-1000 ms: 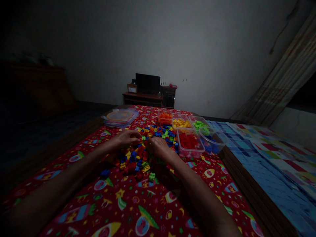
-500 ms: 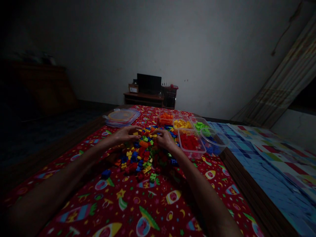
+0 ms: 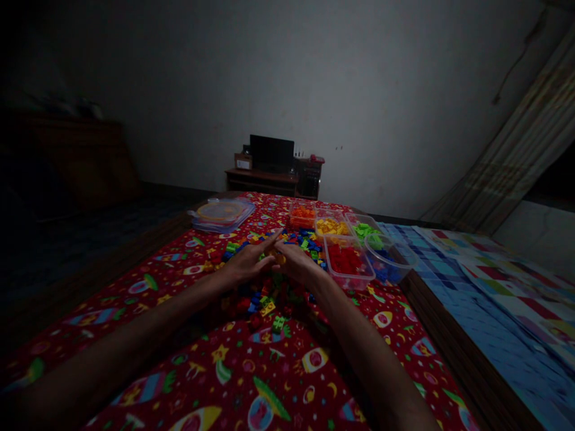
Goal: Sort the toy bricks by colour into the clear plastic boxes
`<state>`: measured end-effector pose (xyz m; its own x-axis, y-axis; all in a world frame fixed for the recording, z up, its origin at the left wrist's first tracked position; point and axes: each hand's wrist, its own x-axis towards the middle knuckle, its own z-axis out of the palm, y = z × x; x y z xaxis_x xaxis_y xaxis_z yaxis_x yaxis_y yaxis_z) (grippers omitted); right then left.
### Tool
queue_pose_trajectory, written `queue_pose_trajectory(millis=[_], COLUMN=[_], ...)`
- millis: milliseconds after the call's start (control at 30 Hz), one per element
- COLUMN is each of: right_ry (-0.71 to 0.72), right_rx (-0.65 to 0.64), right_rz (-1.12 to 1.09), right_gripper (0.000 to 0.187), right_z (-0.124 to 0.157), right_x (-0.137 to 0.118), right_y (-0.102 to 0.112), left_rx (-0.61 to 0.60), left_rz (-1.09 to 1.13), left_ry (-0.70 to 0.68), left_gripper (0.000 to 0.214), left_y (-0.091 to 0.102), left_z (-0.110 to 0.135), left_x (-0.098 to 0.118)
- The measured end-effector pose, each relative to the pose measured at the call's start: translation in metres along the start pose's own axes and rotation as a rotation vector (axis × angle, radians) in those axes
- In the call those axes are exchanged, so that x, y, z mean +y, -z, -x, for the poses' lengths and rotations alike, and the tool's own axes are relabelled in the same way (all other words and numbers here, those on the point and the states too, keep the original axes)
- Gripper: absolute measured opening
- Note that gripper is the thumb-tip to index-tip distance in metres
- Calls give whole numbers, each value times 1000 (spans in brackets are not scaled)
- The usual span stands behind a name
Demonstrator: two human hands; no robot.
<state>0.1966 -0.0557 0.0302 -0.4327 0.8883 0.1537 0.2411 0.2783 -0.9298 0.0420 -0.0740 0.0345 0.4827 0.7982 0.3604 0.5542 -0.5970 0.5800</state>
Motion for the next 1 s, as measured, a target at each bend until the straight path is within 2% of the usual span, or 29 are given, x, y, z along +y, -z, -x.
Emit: queue_pose_trajectory(millis=[100,200,333,500,633,733,800,867,933,1000], right_ry=[-204,-245,-199,-127,-245,-306,-334,-299,-172,7], right_rx=[-83,-62,77,339,561,627,631,576,452,293], right_rz=[-367,-435,-290,-17,182,268,405,520,540,549], right_gripper=[26,24,22,18,10,13,18,23,25,23], right_z=[0,3,9,-2,-32,-48,-50,-45,-35,-23], right_x=[-1,-4,-9,-15,-22,-27,-29,-30,-30,-29], right_y=[-4,0,24,80,125,146,148,137,114,82], left_rx=[-22,-20,81,239,285,307,303,289,280,270], left_rz=[34,49,-18,-78,-116,-168,-197,-215,-223,-218], left_ry=[-53,-55,20,75,125,73,34,30,65,118], left_gripper=[76,84,83,68,61,57,56,56,60,66], left_y=[-9,-5,22,57,66,68,70,70,69,68], left_z=[1,-2,-6,-9,-9,-8,-7,-7,-7,-7], left_x=[-5,-11,-20,-37,-48,-56,-64,-74,-86,-96])
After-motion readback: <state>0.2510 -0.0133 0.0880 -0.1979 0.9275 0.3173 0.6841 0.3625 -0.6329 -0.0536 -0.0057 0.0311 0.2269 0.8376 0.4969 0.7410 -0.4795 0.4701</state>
